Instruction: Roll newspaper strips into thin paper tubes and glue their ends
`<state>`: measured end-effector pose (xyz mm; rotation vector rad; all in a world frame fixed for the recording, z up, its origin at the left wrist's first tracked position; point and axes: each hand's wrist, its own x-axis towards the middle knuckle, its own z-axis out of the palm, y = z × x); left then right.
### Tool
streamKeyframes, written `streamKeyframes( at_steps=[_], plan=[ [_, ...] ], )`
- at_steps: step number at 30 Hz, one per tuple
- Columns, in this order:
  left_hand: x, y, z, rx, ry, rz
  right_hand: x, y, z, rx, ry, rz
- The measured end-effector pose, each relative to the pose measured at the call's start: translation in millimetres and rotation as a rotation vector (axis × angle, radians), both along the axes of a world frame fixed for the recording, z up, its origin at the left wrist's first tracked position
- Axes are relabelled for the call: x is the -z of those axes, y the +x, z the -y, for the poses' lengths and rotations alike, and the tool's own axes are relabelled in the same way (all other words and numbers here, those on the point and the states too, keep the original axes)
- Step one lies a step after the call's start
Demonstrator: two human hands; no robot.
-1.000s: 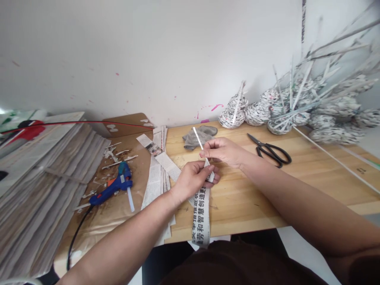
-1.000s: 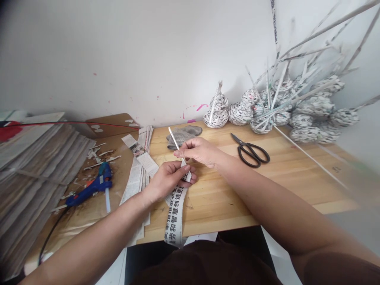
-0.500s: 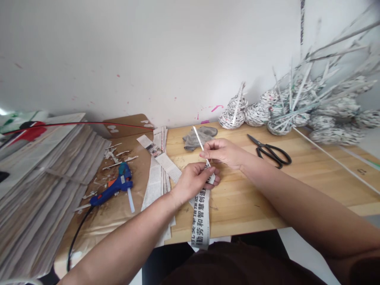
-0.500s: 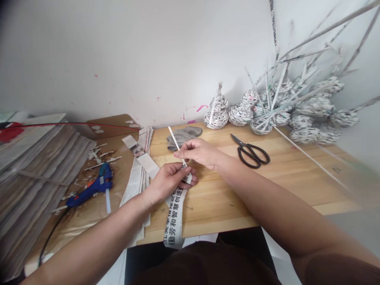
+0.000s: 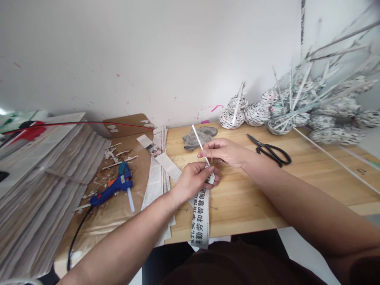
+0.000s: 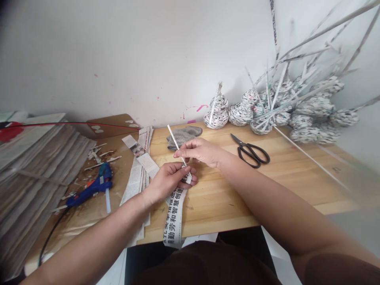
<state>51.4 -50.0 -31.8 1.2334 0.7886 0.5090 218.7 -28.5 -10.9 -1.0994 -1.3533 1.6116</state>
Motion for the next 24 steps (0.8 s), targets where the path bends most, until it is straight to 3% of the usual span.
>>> streamKeyframes(
  at_steps=[6,11,16,20,24],
  plan=[
    [-2.9,1.0,1.0,-0.016,-0.028,-0.011,-0.6,0.4,0.0,0.084,0.03,-0.02],
    [-2.0,0.5,-0.1,-0.016,-0.022,0.007,-2.8,1.2,1.4,-0.048,-0.007,0.007],
    [-2.6,0.4,0.2,-0.005,-0.024,0.004,-0.2,0.8,0.3,0.059,0.02,-0.03],
    [-2.0,-0.1,0.2,-0.006,-0.01,-0.002,-0.9,1.3,0.1,-0.023,-0.016,-0.006],
    [-1.1,-0.4,-0.2,0.002,-0.002,-0.006,-1.8,0.0,0.7,0.067,0.005,-0.039]
  ],
)
